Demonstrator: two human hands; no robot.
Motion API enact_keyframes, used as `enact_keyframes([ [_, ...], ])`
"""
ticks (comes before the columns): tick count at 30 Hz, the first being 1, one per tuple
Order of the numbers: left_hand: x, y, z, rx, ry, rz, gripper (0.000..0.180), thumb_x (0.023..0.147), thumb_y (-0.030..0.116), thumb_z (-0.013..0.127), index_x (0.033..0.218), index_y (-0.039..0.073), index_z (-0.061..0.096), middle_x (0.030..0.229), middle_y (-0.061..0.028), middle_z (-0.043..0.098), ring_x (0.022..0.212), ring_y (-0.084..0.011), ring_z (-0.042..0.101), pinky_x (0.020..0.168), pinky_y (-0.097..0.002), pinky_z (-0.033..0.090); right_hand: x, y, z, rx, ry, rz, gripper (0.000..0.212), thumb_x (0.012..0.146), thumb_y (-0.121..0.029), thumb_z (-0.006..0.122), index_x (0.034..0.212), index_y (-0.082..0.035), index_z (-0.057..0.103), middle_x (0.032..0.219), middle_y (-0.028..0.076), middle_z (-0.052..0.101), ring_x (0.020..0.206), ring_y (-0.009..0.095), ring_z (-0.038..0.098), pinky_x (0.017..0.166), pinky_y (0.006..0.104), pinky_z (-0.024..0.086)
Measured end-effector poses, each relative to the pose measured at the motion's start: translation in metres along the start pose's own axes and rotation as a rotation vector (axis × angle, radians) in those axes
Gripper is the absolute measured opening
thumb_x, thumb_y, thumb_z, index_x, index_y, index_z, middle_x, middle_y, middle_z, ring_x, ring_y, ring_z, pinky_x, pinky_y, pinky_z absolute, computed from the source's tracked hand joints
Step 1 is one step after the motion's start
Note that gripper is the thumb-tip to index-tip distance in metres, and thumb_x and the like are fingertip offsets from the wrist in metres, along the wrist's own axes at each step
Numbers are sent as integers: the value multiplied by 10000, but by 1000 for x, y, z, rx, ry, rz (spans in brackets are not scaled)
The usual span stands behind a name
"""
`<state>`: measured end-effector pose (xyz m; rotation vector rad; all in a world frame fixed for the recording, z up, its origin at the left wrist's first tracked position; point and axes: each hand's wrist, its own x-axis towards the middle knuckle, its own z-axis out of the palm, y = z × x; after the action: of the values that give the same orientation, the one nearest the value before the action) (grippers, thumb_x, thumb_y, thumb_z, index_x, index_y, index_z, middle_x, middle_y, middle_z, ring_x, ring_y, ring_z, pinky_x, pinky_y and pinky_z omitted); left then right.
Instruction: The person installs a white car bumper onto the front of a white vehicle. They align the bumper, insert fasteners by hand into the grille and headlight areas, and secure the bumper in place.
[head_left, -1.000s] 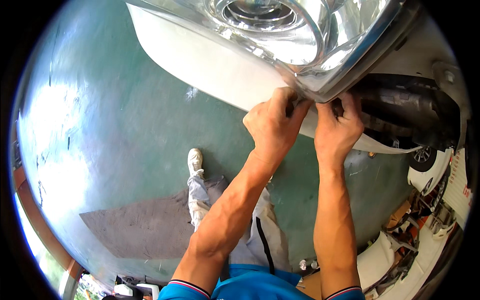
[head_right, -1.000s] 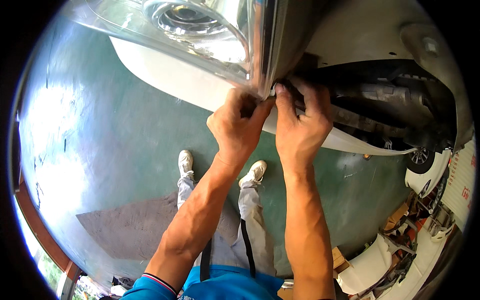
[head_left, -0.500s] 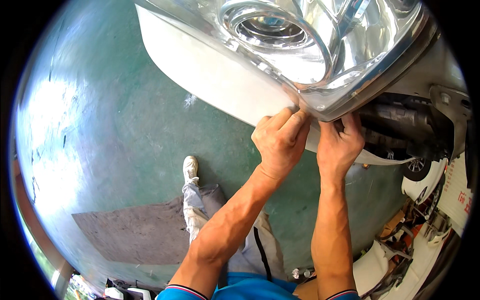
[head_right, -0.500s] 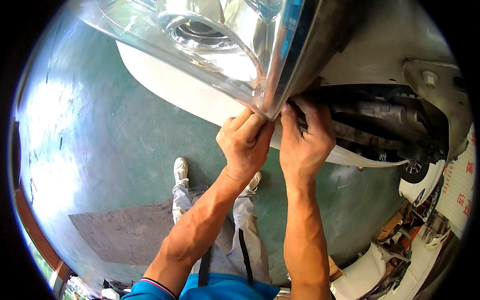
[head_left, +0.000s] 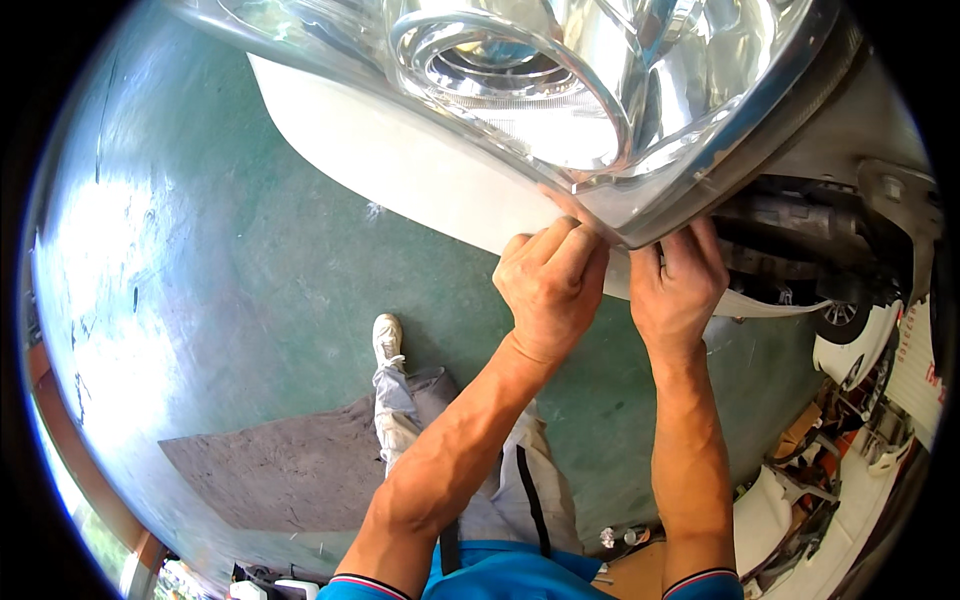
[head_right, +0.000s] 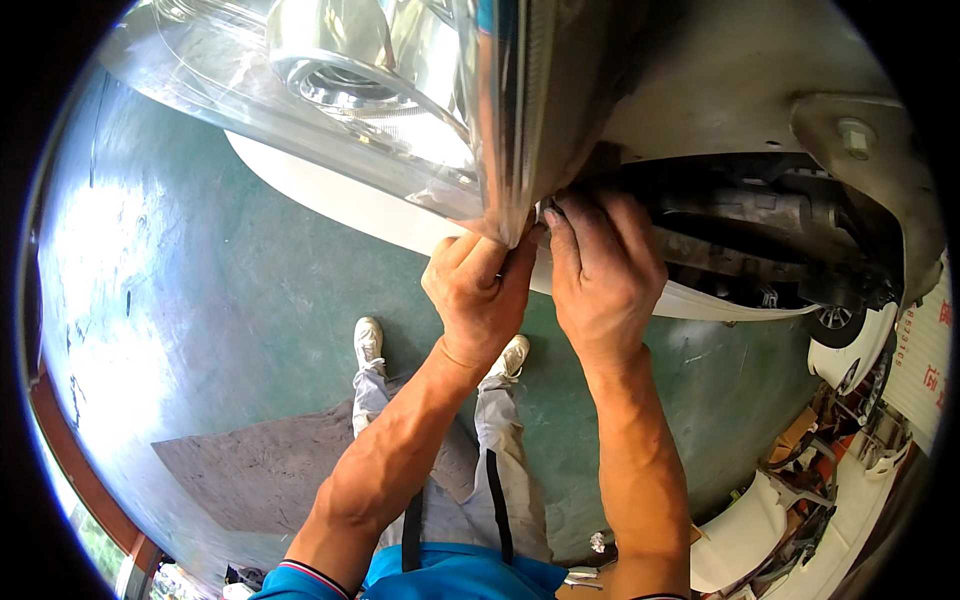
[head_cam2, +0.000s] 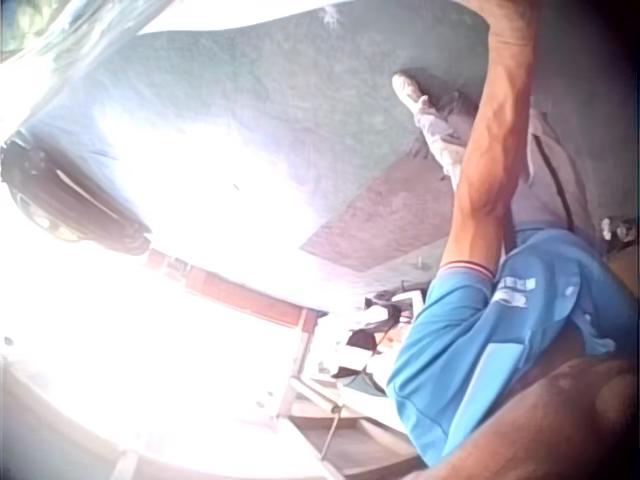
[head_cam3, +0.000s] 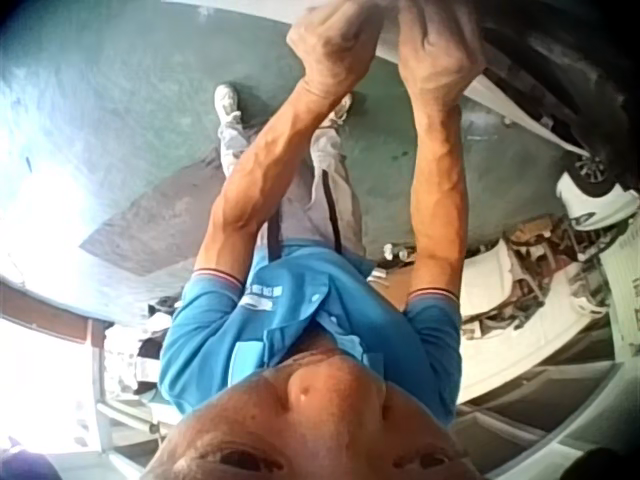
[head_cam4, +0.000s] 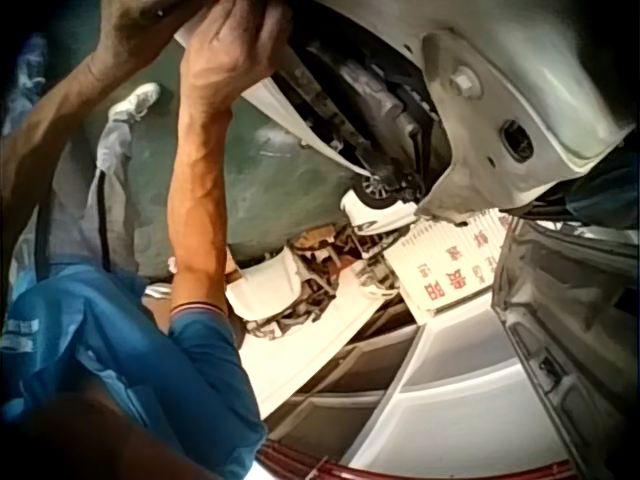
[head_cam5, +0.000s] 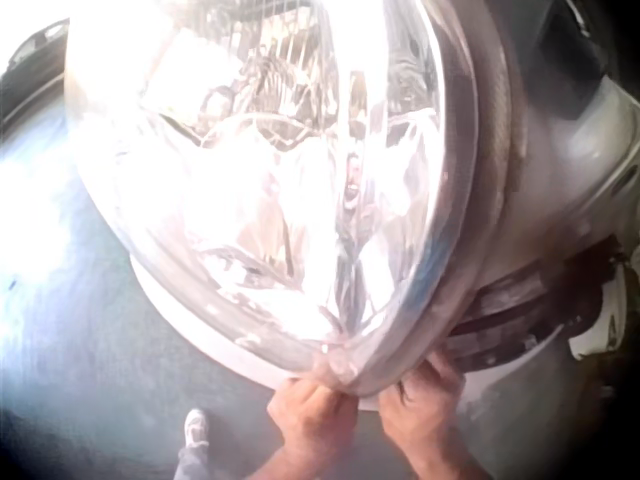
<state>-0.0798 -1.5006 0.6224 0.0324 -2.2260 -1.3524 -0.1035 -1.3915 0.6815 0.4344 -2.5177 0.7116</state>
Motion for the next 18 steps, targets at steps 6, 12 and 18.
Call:
enact_keyframes([
  [6, 1, 0, -1, 6, -16, -10, 172, 745, 33, 740, 754, 116, 590, 657, -10, 511, 559, -204, 529, 540, -339, 350, -2, -1, -2, -1, -25, 26, 190, 833, 7, 744, 1021, 6, 718, 974, 117, 682, 861, 302, 665, 757, 385, 540],
  [12, 1, -1, -1, 21, 10, -3, 151, 745, 53, 754, 791, 128, 631, 641, 5, 496, 543, -181, 530, 516, -336, 337, 1, -3, -9, 44, -98, 100, 191, 843, 27, 728, 1034, 13, 720, 997, 138, 689, 887, 301, 676, 778, 380, 540],
  [18, -1, -3, -3, 17, 13, -16, 158, 727, 67, 783, 815, 126, 666, 679, -13, 574, 512, -240, 509, 506, -336, 390, -5, 4, -3, 20, -57, 61, 185, 860, 33, 708, 1045, 41, 700, 1038, 160, 684, 928, 334, 667, 832, 390, 522],
])
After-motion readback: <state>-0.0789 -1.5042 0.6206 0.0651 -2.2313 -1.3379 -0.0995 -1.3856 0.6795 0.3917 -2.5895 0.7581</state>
